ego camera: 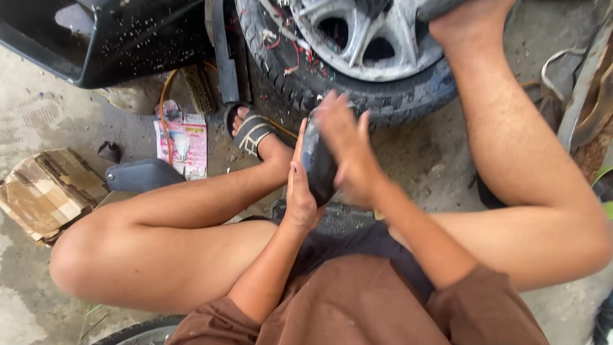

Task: The person sits on the ground and sands a black plastic part using a sanding block. They repeatedly dip the sanding block into a pink bucket of water and continue sanding the part's surface.

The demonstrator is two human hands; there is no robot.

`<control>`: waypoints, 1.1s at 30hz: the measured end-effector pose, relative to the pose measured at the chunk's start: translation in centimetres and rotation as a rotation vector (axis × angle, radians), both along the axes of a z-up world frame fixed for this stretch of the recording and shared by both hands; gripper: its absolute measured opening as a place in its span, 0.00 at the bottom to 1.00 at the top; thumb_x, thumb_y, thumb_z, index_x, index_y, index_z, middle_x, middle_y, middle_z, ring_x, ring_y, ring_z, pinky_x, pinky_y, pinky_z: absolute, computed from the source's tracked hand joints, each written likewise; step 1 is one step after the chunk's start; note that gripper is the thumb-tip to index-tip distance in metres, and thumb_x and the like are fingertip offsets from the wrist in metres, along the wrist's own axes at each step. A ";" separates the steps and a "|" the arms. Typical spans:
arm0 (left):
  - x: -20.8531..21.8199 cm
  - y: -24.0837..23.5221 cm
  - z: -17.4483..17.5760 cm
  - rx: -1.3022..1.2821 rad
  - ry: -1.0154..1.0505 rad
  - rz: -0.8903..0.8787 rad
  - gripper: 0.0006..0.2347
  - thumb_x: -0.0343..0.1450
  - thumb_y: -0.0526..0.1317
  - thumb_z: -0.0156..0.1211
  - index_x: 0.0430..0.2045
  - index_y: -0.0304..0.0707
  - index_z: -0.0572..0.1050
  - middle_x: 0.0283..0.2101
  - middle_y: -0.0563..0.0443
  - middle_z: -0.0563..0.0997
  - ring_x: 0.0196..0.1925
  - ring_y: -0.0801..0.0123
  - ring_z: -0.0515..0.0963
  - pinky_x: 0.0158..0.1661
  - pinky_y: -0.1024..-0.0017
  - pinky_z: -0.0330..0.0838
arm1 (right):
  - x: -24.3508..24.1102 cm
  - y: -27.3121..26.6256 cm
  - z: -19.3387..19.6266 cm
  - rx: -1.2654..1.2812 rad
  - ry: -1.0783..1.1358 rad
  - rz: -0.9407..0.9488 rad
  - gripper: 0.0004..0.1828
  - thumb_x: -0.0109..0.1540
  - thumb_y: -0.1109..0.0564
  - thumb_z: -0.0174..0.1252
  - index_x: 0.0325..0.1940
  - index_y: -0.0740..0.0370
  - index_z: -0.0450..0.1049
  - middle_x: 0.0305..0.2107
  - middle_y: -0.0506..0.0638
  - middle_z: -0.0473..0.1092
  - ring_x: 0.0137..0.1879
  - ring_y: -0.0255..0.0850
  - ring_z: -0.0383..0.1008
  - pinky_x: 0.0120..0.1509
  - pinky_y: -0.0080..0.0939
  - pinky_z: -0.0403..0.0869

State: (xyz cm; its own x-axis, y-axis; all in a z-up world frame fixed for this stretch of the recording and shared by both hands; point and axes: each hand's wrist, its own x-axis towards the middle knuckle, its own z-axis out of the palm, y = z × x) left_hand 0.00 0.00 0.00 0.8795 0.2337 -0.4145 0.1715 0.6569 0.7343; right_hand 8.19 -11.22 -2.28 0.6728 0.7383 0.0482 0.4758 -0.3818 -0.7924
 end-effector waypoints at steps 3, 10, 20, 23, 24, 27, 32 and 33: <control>1.0 -0.2 1.1 0.137 -0.113 0.076 0.34 0.77 0.64 0.31 0.75 0.41 0.49 0.75 0.40 0.59 0.74 0.61 0.59 0.71 0.59 0.58 | 1.5 -1.4 -3.4 -0.114 -0.080 0.091 0.61 0.56 0.16 0.27 0.82 0.60 0.46 0.79 0.60 0.37 0.83 0.54 0.25 0.75 0.75 0.19; -1.5 -0.6 -2.3 0.220 -0.116 0.110 0.33 0.78 0.63 0.34 0.74 0.39 0.53 0.74 0.40 0.60 0.74 0.63 0.58 0.73 0.59 0.54 | -1.4 -0.9 -0.9 -0.063 -0.041 0.095 0.62 0.55 0.14 0.04 0.81 0.50 0.46 0.79 0.55 0.36 0.84 0.52 0.27 0.77 0.68 0.17; 0.8 1.4 -1.5 0.087 -0.193 0.131 0.28 0.80 0.53 0.34 0.73 0.35 0.52 0.72 0.36 0.61 0.72 0.59 0.61 0.72 0.59 0.54 | -3.7 0.3 1.3 0.031 -0.114 -0.027 0.51 0.65 0.23 0.33 0.80 0.60 0.48 0.78 0.60 0.37 0.83 0.55 0.31 0.82 0.59 0.30; 0.0 1.4 -2.8 -0.040 -0.153 0.165 0.25 0.81 0.48 0.36 0.72 0.32 0.54 0.69 0.30 0.64 0.69 0.52 0.65 0.69 0.55 0.60 | -4.3 -0.6 2.2 0.017 -0.152 0.016 0.45 0.63 0.33 0.54 0.77 0.60 0.56 0.77 0.61 0.44 0.82 0.55 0.39 0.82 0.55 0.38; 0.3 1.6 -3.2 -0.132 -0.133 0.213 0.24 0.81 0.45 0.39 0.71 0.30 0.56 0.68 0.28 0.65 0.67 0.48 0.68 0.66 0.54 0.63 | -3.8 -0.7 2.6 0.004 -0.184 0.050 0.43 0.60 0.39 0.63 0.75 0.59 0.61 0.75 0.61 0.49 0.81 0.56 0.45 0.82 0.53 0.43; 0.2 1.6 -2.9 -0.159 -0.120 0.210 0.25 0.80 0.48 0.39 0.72 0.34 0.55 0.69 0.31 0.65 0.66 0.54 0.70 0.64 0.57 0.67 | -3.4 -2.0 2.9 -0.038 -0.159 0.062 0.38 0.58 0.56 0.64 0.73 0.56 0.65 0.73 0.59 0.55 0.78 0.52 0.54 0.79 0.48 0.55; 1.1 1.8 -2.3 -0.298 -0.084 0.303 0.25 0.79 0.45 0.43 0.72 0.36 0.57 0.67 0.31 0.68 0.64 0.50 0.72 0.60 0.56 0.71 | -1.6 -3.4 5.9 0.125 0.263 -0.204 0.38 0.55 0.77 0.44 0.69 0.64 0.67 0.60 0.65 0.69 0.68 0.53 0.68 0.71 0.51 0.67; 1.2 1.9 -1.6 -0.307 -0.062 0.313 0.24 0.79 0.45 0.44 0.71 0.37 0.59 0.66 0.32 0.69 0.64 0.52 0.73 0.60 0.58 0.72 | -1.1 -3.9 6.2 0.214 0.442 -0.370 0.36 0.56 0.78 0.44 0.70 0.69 0.64 0.56 0.68 0.71 0.66 0.55 0.71 0.70 0.53 0.68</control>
